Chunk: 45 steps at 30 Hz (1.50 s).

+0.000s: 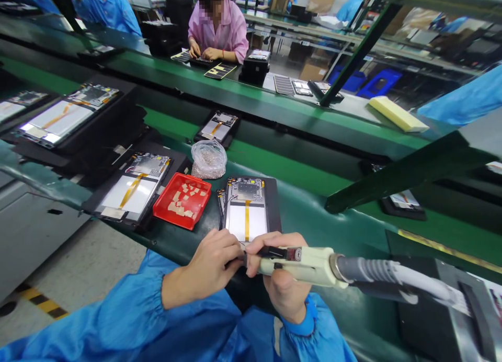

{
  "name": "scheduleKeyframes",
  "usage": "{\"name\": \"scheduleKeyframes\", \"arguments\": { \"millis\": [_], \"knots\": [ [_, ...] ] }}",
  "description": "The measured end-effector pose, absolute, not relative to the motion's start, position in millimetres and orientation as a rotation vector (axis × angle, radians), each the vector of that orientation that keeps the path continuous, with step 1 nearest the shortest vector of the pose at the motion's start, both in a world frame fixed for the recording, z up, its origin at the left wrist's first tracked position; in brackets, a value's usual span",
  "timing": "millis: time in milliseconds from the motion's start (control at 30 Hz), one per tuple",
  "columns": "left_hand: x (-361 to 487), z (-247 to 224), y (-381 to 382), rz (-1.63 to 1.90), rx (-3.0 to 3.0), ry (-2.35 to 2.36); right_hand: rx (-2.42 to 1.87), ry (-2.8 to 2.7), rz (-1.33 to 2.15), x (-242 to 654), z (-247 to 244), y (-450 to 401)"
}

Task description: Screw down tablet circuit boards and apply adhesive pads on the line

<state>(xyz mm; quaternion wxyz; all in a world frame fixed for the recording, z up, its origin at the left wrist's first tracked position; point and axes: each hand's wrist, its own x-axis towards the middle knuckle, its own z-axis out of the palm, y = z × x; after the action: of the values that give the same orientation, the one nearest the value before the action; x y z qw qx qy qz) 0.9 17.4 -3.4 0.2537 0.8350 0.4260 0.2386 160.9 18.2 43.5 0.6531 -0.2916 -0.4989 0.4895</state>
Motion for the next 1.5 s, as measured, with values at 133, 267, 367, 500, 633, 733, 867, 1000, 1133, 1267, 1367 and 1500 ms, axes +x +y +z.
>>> {"name": "scheduleKeyframes", "arguments": {
  "millis": [133, 267, 367, 500, 633, 733, 867, 1000, 1133, 1267, 1367, 1500],
  "knots": [
    [-2, 0, 18, 0.626, 2.296, 1.122, -0.650, -1.183, 1.111, 159, 43, 18],
    [-13, 2, 22, 0.680, 2.188, 1.231, -0.663, -1.243, 1.124, 162, 38, 20],
    [-25, 0, 25, 0.791, 1.989, 1.382, -0.692, -1.272, 1.115, 165, 33, 21],
    [-35, -5, 21, 0.816, 1.783, 1.456, -0.697, -1.274, 1.122, 164, 29, 21],
    [-38, -7, 15, 0.827, 1.679, 1.456, -0.676, -1.259, 1.145, 158, 28, 22],
    [-38, -10, 11, 0.840, 1.607, 1.466, -0.673, -1.242, 1.167, 156, 25, 23],
    [-36, -20, 9, 0.809, 1.486, 1.476, -0.680, -1.274, 1.196, 157, 20, 20],
    [-32, -27, 11, 0.774, 1.438, 1.433, -0.701, -1.344, 1.210, 159, 20, 15],
    [-27, -29, 15, 0.743, 1.369, 1.375, -0.709, -1.435, 1.171, 159, 25, 14],
    [-24, -29, 19, 0.726, 1.291, 1.381, -0.715, -1.428, 1.176, 160, 25, 16],
    [-22, -29, 21, 0.721, 1.258, 1.410, -0.723, -1.388, 1.188, 160, 21, 17],
    [-18, -32, 24, 0.690, 1.321, 1.456, -0.735, -1.389, 1.175, 159, 15, 16]
  ]
}}
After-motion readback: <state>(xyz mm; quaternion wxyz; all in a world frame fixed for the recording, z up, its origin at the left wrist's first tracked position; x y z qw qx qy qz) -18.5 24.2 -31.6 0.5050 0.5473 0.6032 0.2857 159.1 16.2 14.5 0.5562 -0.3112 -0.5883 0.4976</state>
